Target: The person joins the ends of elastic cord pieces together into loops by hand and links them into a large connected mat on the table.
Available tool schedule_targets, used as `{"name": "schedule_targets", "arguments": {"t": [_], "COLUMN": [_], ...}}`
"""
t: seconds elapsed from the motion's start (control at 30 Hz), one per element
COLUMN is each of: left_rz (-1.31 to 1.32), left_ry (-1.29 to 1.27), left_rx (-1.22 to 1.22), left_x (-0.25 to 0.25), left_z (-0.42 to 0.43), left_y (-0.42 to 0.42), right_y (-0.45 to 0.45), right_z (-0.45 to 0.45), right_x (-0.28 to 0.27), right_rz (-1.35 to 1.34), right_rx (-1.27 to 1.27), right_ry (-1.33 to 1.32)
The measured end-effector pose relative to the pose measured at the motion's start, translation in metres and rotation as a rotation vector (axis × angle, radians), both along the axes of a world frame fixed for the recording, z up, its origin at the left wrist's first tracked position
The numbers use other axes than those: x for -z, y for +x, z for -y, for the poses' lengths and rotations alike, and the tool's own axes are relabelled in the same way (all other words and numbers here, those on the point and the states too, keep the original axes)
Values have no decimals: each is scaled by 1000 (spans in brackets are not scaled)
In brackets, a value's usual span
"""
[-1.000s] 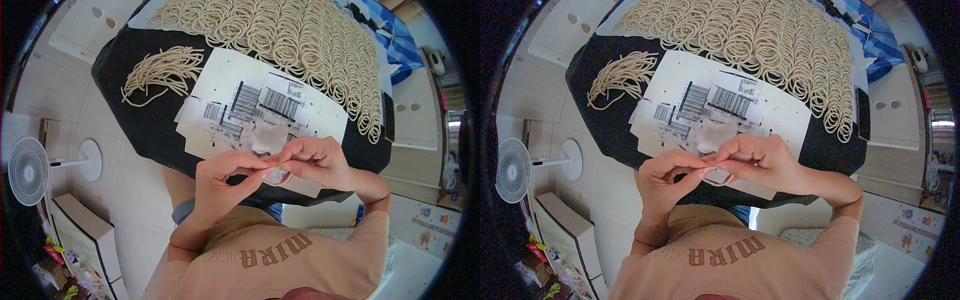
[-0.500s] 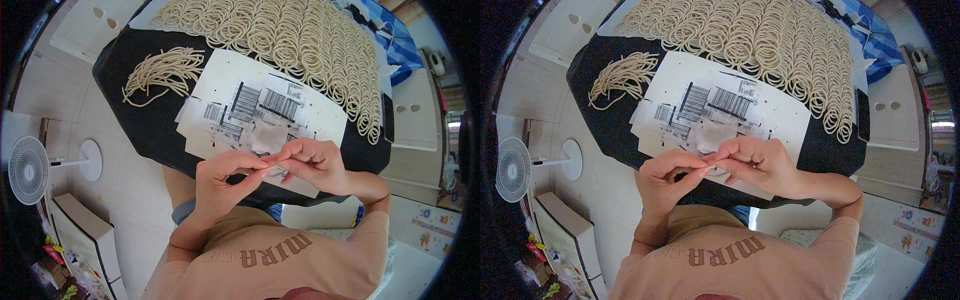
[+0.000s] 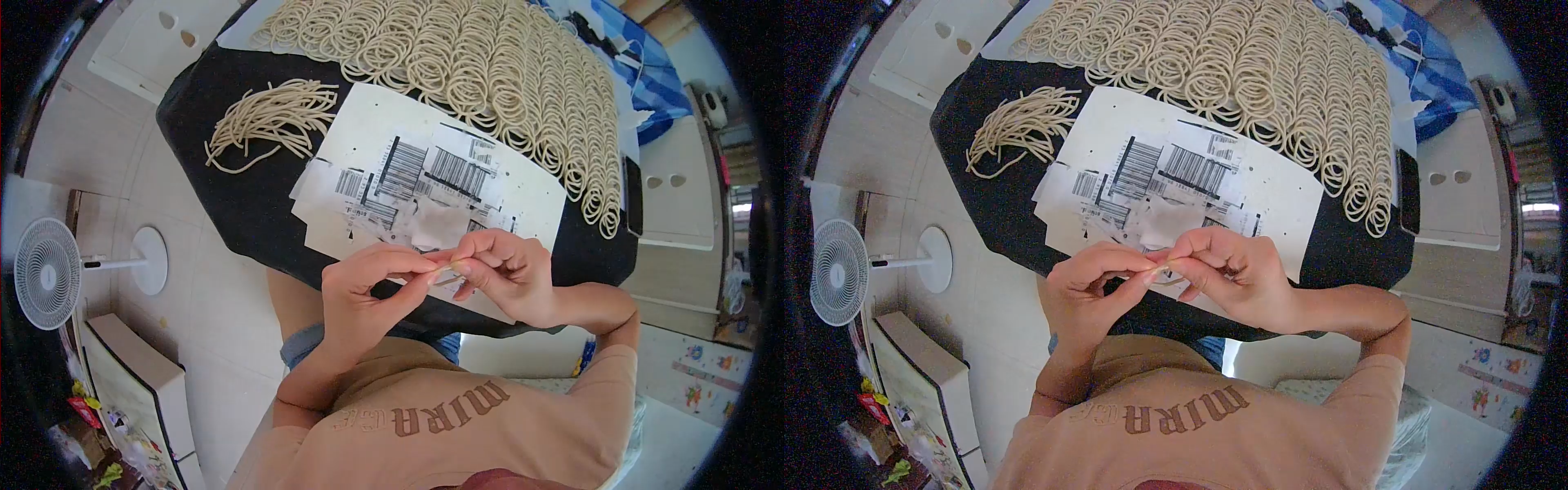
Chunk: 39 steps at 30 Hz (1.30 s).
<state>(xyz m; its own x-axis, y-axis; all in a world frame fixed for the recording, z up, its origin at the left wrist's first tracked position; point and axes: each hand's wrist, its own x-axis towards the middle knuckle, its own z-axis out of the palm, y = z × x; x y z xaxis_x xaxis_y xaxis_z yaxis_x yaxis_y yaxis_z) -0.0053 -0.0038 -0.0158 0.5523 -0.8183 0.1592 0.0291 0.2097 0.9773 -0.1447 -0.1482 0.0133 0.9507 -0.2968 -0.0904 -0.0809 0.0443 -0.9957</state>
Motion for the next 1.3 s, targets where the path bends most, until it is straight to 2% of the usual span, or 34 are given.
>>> {"name": "schedule_targets", "arguments": {"t": [0.37, 0.63, 0.83, 1.07, 1.17, 1.27, 1.3], "left_rz": [-68, -78, -276, -207, -248, -341, -343], "left_ry": [54, 50, 33, 57, 26, -50, -70], "left_rx": [27, 15, 32, -9, 24, 107, 120], "left_x": [-6, -5, -11, -11, -14, -19, -20], "left_z": [1, 4, 0, 0, -3, -8, -10], "left_y": [0, -2, 0, 0, 0, 7, 12], "right_y": [3, 5, 6, 6, 6, 5, 5], "right_z": [-2, 7, 14, 27, 32, 35, 37], "right_x": [-4, -11, -15, -16, -20, -27, -29], "right_rz": [-84, -138, -80, -98, -122, -109, -98], "right_rx": [97, 50, 116, 123, 135, 155, 165], "right_ry": [126, 141, 255, 328, 267, 88, 115]}}
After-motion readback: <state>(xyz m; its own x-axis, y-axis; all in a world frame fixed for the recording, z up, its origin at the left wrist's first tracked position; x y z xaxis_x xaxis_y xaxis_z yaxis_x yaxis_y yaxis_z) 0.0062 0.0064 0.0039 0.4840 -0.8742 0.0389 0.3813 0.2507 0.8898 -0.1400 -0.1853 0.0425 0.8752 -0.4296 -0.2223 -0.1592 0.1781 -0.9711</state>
